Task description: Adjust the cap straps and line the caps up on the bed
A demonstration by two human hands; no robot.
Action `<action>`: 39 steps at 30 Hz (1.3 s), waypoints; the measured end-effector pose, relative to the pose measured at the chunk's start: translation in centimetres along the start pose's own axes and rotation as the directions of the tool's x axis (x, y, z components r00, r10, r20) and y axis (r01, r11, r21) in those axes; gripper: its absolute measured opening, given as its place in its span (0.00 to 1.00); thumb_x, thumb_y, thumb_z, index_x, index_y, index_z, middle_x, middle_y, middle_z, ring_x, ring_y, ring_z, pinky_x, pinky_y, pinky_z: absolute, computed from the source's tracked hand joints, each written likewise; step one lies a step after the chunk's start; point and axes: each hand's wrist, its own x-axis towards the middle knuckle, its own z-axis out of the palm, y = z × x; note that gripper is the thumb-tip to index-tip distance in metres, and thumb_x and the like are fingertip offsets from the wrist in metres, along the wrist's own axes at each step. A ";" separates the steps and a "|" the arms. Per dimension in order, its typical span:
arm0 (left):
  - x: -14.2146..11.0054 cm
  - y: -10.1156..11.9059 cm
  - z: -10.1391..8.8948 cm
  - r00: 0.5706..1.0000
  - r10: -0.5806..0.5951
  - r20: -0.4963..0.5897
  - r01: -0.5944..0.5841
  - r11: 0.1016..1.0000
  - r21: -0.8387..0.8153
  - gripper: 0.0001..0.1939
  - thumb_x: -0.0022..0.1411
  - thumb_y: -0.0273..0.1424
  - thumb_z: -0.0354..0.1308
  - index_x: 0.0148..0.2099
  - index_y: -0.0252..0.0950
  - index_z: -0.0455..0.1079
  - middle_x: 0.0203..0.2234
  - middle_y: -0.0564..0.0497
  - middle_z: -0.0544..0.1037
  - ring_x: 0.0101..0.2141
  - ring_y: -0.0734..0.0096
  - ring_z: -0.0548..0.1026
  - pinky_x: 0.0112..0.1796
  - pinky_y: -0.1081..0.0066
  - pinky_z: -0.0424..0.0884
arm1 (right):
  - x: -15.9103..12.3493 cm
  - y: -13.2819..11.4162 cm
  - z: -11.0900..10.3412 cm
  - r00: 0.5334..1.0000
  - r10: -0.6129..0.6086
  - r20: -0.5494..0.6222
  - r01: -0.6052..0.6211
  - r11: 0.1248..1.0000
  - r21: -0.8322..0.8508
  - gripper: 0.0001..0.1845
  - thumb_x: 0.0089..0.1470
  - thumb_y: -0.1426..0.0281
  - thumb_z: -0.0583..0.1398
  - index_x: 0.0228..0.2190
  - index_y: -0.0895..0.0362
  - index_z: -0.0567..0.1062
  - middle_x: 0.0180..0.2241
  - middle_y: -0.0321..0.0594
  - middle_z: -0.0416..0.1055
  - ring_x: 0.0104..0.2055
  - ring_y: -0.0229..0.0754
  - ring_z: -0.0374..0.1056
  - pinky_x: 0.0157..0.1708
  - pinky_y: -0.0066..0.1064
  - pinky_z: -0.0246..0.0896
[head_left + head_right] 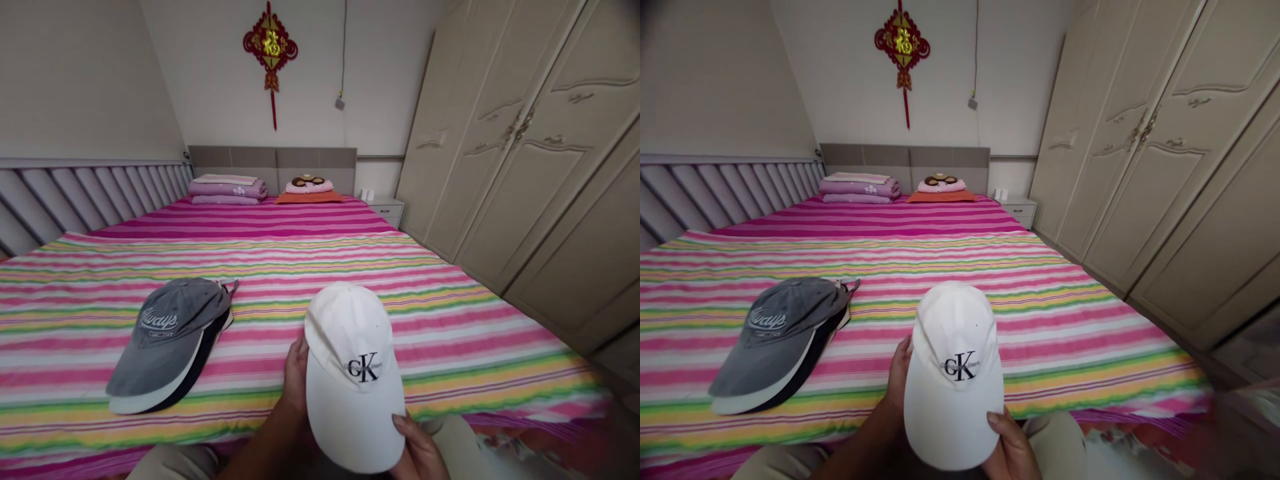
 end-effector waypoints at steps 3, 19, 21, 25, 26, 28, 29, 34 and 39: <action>0.3 0.8 0.2 0.987 -0.105 0.121 0.106 0.994 -0.001 0.30 0.53 0.46 0.48 0.50 0.28 0.67 0.41 0.39 0.75 0.45 0.50 0.69 0.50 0.54 0.56 | 0.1 -0.7 -0.4 0.999 -0.015 -0.032 0.015 1.000 -0.007 0.12 0.29 0.71 0.68 0.24 0.56 0.78 0.29 0.44 0.77 0.48 0.52 0.64 0.53 0.46 0.49; 1.4 1.1 2.8 0.950 -0.199 0.239 0.212 0.977 -0.029 0.33 0.58 0.51 0.37 0.50 0.32 0.68 0.42 0.42 0.75 0.52 0.56 0.63 0.54 0.57 0.49 | 0.8 -1.3 -1.4 0.998 -0.022 -0.061 0.024 0.999 0.032 0.14 0.32 0.68 0.68 0.28 0.58 0.78 0.32 0.42 0.77 0.47 0.53 0.66 0.51 0.47 0.55; 1.6 1.1 2.8 0.966 -0.143 0.217 0.164 0.983 -0.082 0.34 0.56 0.53 0.37 0.51 0.35 0.66 0.44 0.43 0.74 0.52 0.55 0.63 0.53 0.56 0.49 | 0.8 -1.4 -1.3 0.997 -0.014 -0.073 0.017 0.999 0.050 0.14 0.32 0.69 0.68 0.28 0.58 0.78 0.33 0.42 0.77 0.45 0.52 0.67 0.50 0.47 0.56; 1.7 1.1 2.9 0.967 -0.143 0.209 0.168 0.980 -0.108 0.35 0.55 0.55 0.38 0.54 0.37 0.64 0.45 0.43 0.73 0.52 0.53 0.63 0.53 0.54 0.50 | 0.7 -1.6 -0.9 0.995 0.010 -0.096 -0.003 0.997 0.074 0.12 0.31 0.71 0.68 0.25 0.57 0.79 0.32 0.42 0.77 0.39 0.50 0.71 0.50 0.44 0.57; 1.6 1.1 2.9 0.964 -0.156 0.217 0.180 0.979 -0.097 0.35 0.55 0.55 0.38 0.54 0.36 0.63 0.44 0.42 0.74 0.52 0.53 0.63 0.53 0.54 0.49 | 0.7 -1.6 -0.8 0.995 0.011 -0.097 -0.003 0.997 0.080 0.12 0.30 0.71 0.69 0.25 0.57 0.79 0.31 0.41 0.77 0.37 0.49 0.72 0.50 0.43 0.57; 1.5 1.0 3.0 0.958 -0.164 0.235 0.184 0.980 -0.068 0.36 0.55 0.55 0.37 0.53 0.34 0.64 0.43 0.41 0.74 0.51 0.52 0.64 0.53 0.54 0.49 | 0.8 -1.6 -0.7 0.995 0.014 -0.103 -0.004 0.995 0.096 0.13 0.29 0.71 0.69 0.25 0.57 0.79 0.30 0.40 0.77 0.35 0.48 0.72 0.50 0.42 0.58; 1.4 1.0 3.0 0.957 -0.159 0.243 0.178 0.982 -0.057 0.36 0.55 0.54 0.37 0.52 0.33 0.65 0.42 0.40 0.75 0.51 0.52 0.64 0.53 0.54 0.49 | 0.9 -1.6 -0.8 0.994 0.018 -0.112 -0.006 0.994 0.108 0.14 0.28 0.71 0.69 0.25 0.57 0.79 0.30 0.40 0.77 0.35 0.48 0.72 0.49 0.42 0.58; 1.6 0.5 2.0 0.962 -0.172 0.210 0.186 0.981 -0.048 0.31 0.58 0.49 0.41 0.51 0.31 0.66 0.42 0.39 0.75 0.50 0.53 0.65 0.53 0.56 0.49 | 1.0 -1.9 -1.1 0.984 0.021 -0.179 -0.001 0.994 0.113 0.14 0.25 0.72 0.69 0.23 0.58 0.79 0.27 0.41 0.77 0.33 0.48 0.72 0.48 0.43 0.59; 1.9 0.3 0.9 0.961 -0.258 0.096 0.265 0.962 -0.062 0.24 0.58 0.41 0.45 0.45 0.28 0.71 0.37 0.38 0.77 0.47 0.54 0.68 0.52 0.57 0.52 | 0.9 -2.0 -1.1 0.986 -0.027 -0.163 0.041 0.996 0.085 0.13 0.26 0.71 0.69 0.22 0.57 0.78 0.29 0.40 0.77 0.30 0.44 0.72 0.50 0.42 0.56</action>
